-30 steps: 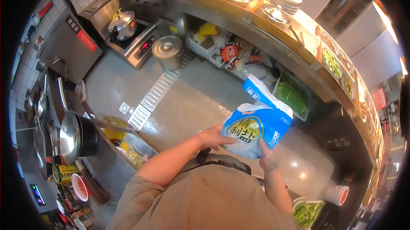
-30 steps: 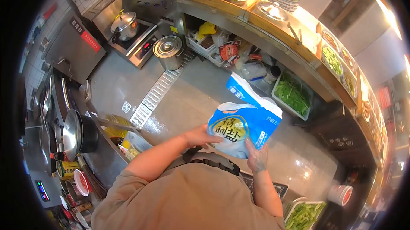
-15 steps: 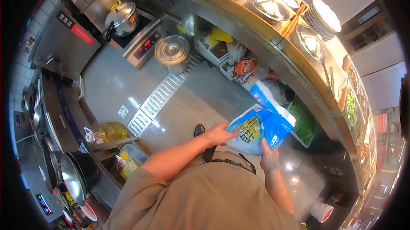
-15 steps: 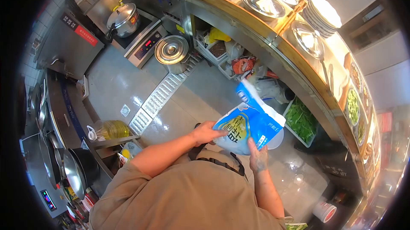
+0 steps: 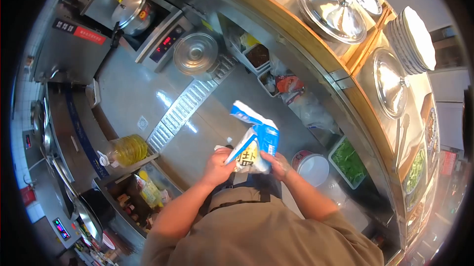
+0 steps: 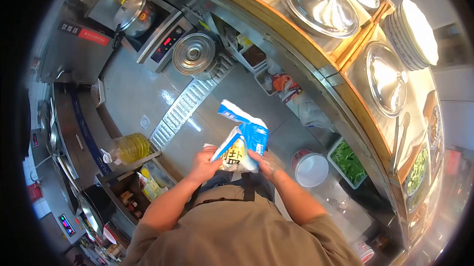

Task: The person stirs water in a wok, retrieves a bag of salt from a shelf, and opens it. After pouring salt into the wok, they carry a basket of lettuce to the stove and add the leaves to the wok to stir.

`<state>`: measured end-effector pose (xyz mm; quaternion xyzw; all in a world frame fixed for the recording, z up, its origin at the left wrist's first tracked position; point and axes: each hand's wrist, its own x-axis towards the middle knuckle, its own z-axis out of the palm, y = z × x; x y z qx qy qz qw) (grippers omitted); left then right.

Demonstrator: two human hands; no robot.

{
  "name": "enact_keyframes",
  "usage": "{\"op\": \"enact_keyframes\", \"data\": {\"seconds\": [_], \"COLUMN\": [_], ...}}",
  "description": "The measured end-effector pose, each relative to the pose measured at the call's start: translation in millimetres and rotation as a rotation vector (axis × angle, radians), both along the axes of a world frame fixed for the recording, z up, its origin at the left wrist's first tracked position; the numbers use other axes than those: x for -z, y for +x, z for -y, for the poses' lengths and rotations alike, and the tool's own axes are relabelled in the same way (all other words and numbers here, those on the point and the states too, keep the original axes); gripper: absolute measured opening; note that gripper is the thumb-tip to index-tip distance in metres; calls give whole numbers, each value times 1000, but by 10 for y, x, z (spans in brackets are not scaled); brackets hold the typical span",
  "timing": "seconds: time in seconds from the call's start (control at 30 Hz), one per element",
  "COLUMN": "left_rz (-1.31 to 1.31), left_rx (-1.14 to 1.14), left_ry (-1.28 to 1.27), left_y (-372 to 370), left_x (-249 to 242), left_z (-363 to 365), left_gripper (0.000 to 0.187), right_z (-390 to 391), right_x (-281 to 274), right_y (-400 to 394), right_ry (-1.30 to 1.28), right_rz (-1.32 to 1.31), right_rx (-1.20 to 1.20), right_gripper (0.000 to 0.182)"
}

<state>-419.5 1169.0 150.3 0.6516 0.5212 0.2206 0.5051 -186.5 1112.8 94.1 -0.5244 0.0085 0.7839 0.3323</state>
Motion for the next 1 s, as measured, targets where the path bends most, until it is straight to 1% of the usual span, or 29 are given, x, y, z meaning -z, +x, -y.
{"op": "enact_keyframes", "data": {"seconds": [0.07,0.13,0.17,0.23,0.3,0.33,0.37,0.4,0.47,0.53,0.57,0.67,0.7,0.77,0.8,0.83,0.87,0.93,0.97,1.0], "left_rz": [30,68,82,156,170,179,221,254,318,400,437,711,673,795,855,889,859,806,785,767], "left_rx": [-38,-24,-22,23,33,39,26,-37,-186,-557,-741,-907,-889,-964,-1001,-921,-914,-891,-855,-878], "left_ry": [-55,-86,-103,-120,-115,-112,-100,-87,-48,-229,-311,-737,-750,-963,-1069,-1104,-1144,-1216,-1184,-1191], "left_y": [87,210,248,281,382,414,409,421,500,690,735,656,596,357,249,84,12,-75,-108,-54], "left_x": [-32,-84,-70,19,54,113,274,422,709,870,942,1138,1249,1588,1649,1727,1769,1940,2080,2144], "left_z": [-56,-168,-205,-295,-377,-384,-354,-310,-234,-112,-79,61,171,426,479,605,646,725,778,768], "left_gripper": [12,12,12,11,10,10,12,16,24,25,26,34,28,31,33,34,35,37,40,39], "right_z": [-102,-219,-285,-253,-248,-246,-235,-178,-87,43,31,234,367,559,640,795,863,1025,1017,998], "right_x": [207,331,254,382,483,504,529,542,598,651,553,581,704,764,795,972,1058,1319,1359,1365], "right_y": [31,54,94,198,294,345,400,419,426,364,290,102,-8,-206,-330,-526,-499,-513,-522,-537], "right_ry": [-50,-68,-77,-48,-33,0,35,65,68,99,81,59,65,-7,-42,-23,-61,-73,-117,-171], "right_rz": [-119,-228,-270,-295,-331,-332,-329,-326,-228,-163,-113,-22,14,-13,-28,-55,-74,-129,-124,-122], "right_rx": [-9,19,76,109,133,138,147,156,216,262,336,303,269,252,245,352,215,62,131,203], "right_gripper": [47,43,39,41,44,44,44,43,47,50,52,53,56,56,57,56,56,57,54,51]}}
